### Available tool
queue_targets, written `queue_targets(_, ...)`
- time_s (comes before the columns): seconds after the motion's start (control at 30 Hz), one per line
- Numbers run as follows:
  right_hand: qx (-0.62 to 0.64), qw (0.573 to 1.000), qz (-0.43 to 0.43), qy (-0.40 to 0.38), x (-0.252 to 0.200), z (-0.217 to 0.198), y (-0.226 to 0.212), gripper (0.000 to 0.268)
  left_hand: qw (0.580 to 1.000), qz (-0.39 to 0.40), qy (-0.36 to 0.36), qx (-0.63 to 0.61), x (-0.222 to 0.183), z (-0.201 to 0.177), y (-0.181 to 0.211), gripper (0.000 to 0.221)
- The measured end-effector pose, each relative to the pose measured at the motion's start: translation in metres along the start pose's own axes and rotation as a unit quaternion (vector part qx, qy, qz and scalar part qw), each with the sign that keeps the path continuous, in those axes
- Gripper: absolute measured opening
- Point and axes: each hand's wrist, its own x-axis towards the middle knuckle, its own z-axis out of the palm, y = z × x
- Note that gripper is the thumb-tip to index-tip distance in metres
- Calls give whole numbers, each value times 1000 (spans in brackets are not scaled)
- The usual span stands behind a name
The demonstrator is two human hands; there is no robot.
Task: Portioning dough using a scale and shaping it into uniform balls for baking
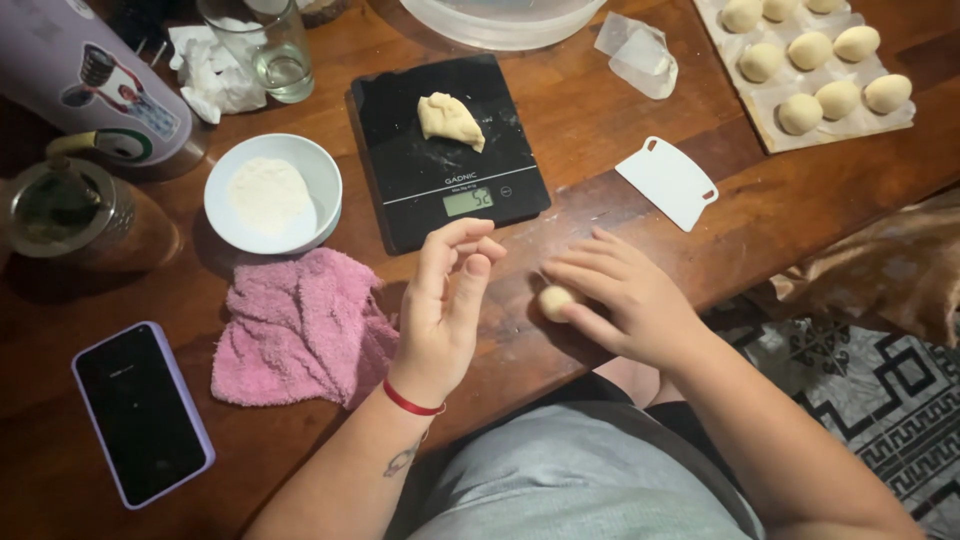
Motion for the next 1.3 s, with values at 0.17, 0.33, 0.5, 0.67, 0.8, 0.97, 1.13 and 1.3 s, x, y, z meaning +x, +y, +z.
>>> queue_targets(0.17,109,993,43,6,-33,-14,-22,46,1000,8,-6,11,-2,3,0,36)
queue_targets(0.33,74,973,171,136,-57,-22,-11,14,999,-8,-5,32,-1,3,-5,35)
queue_targets(0.5,62,970,200,125,-68,-12,1,10,1000,-14,-10,24,-1,3,-8,33)
queue_targets(0.67,82,963,206,151,-55,-6,-4,10,999,-21,-13,27,-3,5,-9,34)
queue_targets(0.8,53,967,202,145,-40,-9,-4,9,999,-20,-16,22,-2,6,-8,34)
queue_targets(0.97,24,978,155,137,-19,-11,-11,5,1000,-22,-17,15,-3,6,-9,34)
queue_targets(1.13,50,970,179,159,-16,-7,-13,7,999,-17,-24,15,-2,6,-8,34)
queue_targets(1.3,57,960,216,171,-24,1,-7,9,999,-7,-24,24,-2,7,-8,35)
